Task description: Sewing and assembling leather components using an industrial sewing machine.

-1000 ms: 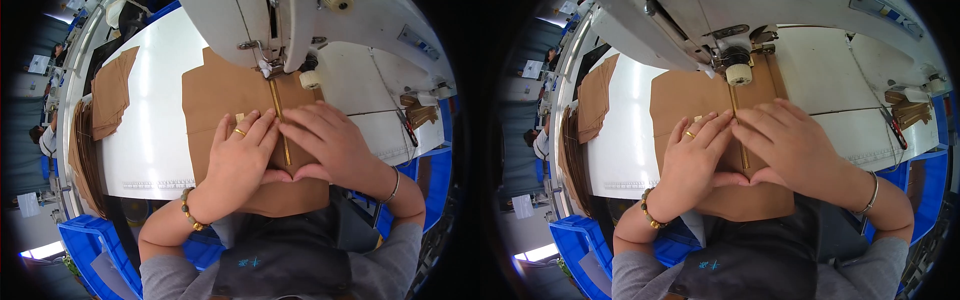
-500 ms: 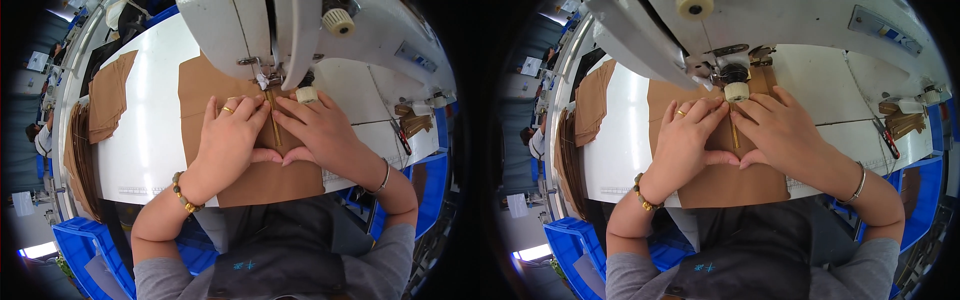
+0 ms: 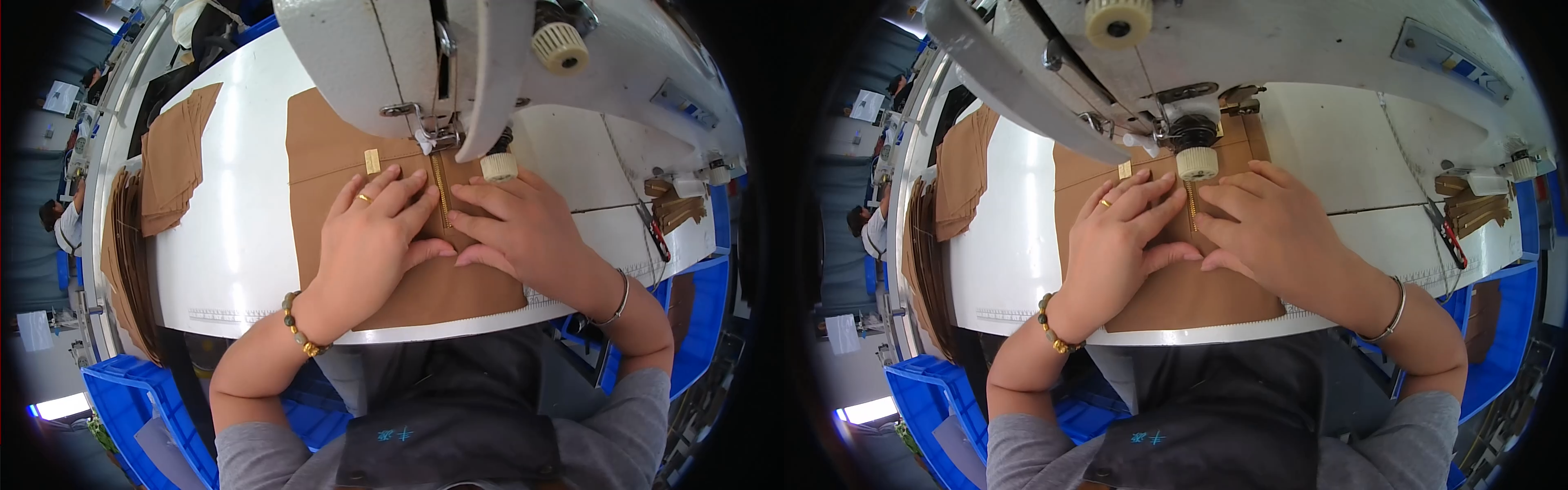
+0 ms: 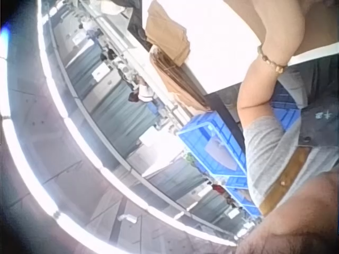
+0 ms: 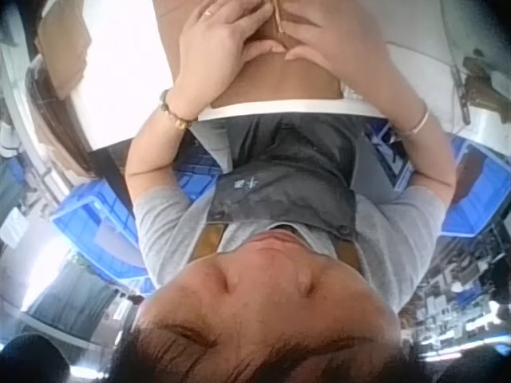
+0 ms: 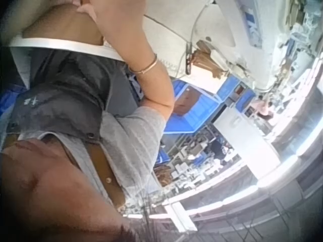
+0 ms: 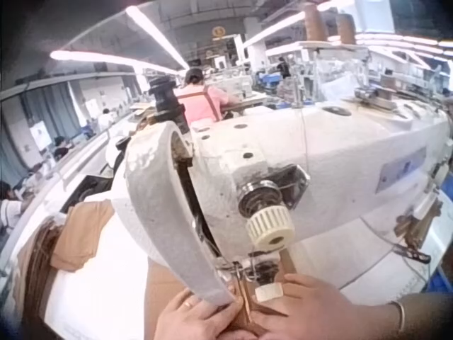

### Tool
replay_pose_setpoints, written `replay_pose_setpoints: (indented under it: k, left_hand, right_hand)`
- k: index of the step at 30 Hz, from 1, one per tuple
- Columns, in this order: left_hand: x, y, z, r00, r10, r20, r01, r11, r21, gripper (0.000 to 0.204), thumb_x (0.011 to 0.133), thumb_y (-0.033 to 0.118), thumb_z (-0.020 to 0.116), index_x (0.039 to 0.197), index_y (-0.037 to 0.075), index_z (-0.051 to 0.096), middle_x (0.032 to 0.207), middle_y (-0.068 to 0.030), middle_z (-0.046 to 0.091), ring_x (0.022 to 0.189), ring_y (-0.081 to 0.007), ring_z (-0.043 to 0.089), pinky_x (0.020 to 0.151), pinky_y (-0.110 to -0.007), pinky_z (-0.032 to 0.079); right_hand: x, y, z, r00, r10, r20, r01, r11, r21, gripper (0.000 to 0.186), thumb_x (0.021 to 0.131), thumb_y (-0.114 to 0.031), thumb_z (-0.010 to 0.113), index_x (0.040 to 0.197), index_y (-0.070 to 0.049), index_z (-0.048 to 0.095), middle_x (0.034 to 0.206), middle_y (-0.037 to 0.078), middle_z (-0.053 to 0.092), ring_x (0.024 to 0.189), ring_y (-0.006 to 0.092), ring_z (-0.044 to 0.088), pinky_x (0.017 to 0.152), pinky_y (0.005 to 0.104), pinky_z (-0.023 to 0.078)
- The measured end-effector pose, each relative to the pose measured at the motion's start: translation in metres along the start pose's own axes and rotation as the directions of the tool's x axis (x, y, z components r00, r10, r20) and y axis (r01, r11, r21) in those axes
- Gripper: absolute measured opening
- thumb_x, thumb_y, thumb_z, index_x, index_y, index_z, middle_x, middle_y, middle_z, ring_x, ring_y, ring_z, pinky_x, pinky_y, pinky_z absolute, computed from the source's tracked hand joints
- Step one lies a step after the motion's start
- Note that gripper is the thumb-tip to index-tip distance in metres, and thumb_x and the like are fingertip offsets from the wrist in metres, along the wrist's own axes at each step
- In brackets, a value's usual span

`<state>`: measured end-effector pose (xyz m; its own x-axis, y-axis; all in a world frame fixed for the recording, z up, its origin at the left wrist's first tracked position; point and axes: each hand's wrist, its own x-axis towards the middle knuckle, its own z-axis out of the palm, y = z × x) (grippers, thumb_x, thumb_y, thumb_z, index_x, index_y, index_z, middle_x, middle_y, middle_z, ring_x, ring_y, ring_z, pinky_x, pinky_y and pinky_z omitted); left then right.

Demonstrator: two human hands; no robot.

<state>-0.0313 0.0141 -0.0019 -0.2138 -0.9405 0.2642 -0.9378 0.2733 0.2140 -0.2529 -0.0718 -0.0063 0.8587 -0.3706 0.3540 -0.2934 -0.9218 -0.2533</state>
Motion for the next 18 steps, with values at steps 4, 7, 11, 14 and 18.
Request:
replay_pose_setpoints:
  k: [4, 7, 11, 14, 18]
  left_hand:
    - [-0.008, 0.007, 0.002, 0.999, 0.019, -0.043, -0.019, 1.0, 0.014, 0.055, 0.079, 0.044, 0.081, 0.124, 0.014, 0.076, 0.132, -0.0053, 0.071, 0.13, -0.029, 0.064, 0.11, -0.053, 0.048]
    - [-0.008, 0.006, 0.002, 0.999, 0.031, -0.044, -0.03, 0.999, 0.026, 0.052, 0.081, 0.041, 0.081, 0.125, 0.015, 0.076, 0.132, -0.0048, 0.071, 0.128, -0.0287, 0.065, 0.109, -0.054, 0.048]
    - [0.0, 0.0, 0.003, 0.998, 0.042, -0.045, -0.04, 0.998, 0.038, 0.049, 0.082, 0.039, 0.08, 0.125, 0.015, 0.076, 0.13, -0.0047, 0.071, 0.128, -0.0287, 0.065, 0.109, -0.056, 0.048]
    - [0.006, -0.005, 0.006, 0.997, 0.05, -0.053, -0.049, 0.998, 0.037, 0.047, 0.087, 0.039, 0.077, 0.124, 0.011, 0.076, 0.131, -0.0072, 0.07, 0.128, -0.0293, 0.065, 0.109, -0.054, 0.048]
    - [0.01, -0.01, 0.01, 0.995, 0.057, -0.081, -0.058, 0.998, -0.012, 0.046, 0.087, 0.037, 0.078, 0.124, 0.01, 0.075, 0.133, -0.0083, 0.07, 0.129, -0.031, 0.064, 0.107, -0.05, 0.051]
  right_hand:
    - [-0.003, -0.002, -0.001, 1.0, -0.021, -0.009, 0.021, 1.0, 0.006, 0.046, 0.073, -0.038, 0.084, 0.109, -0.011, 0.075, 0.121, 0.005, 0.068, 0.118, 0.0237, 0.062, 0.11, 0.0473, 0.048]
    - [-0.002, -0.002, -0.001, 0.998, -0.055, -0.003, 0.055, 0.998, 0.007, 0.048, 0.077, -0.039, 0.081, 0.114, -0.009, 0.076, 0.126, 0.008, 0.069, 0.118, 0.0281, 0.064, 0.096, 0.0436, 0.05]
    - [0.003, 0.0, 0.003, 0.999, -0.024, -0.032, 0.023, 1.0, -0.015, 0.047, 0.073, -0.035, 0.085, 0.11, -0.01, 0.074, 0.115, 0.005, 0.067, 0.113, 0.0233, 0.063, 0.109, 0.0474, 0.047]
    - [0.01, 0.005, 0.007, 1.0, 0.003, -0.028, -0.003, 1.0, -0.018, 0.047, 0.073, -0.035, 0.085, 0.111, -0.01, 0.073, 0.111, 0.004, 0.067, 0.111, 0.0232, 0.063, 0.109, 0.0468, 0.048]
    - [0.014, 0.013, 0.01, 0.999, -0.005, -0.053, 0.002, 0.999, -0.055, 0.046, 0.073, -0.035, 0.085, 0.11, -0.01, 0.073, 0.107, 0.003, 0.067, 0.108, 0.0235, 0.063, 0.109, 0.0458, 0.047]
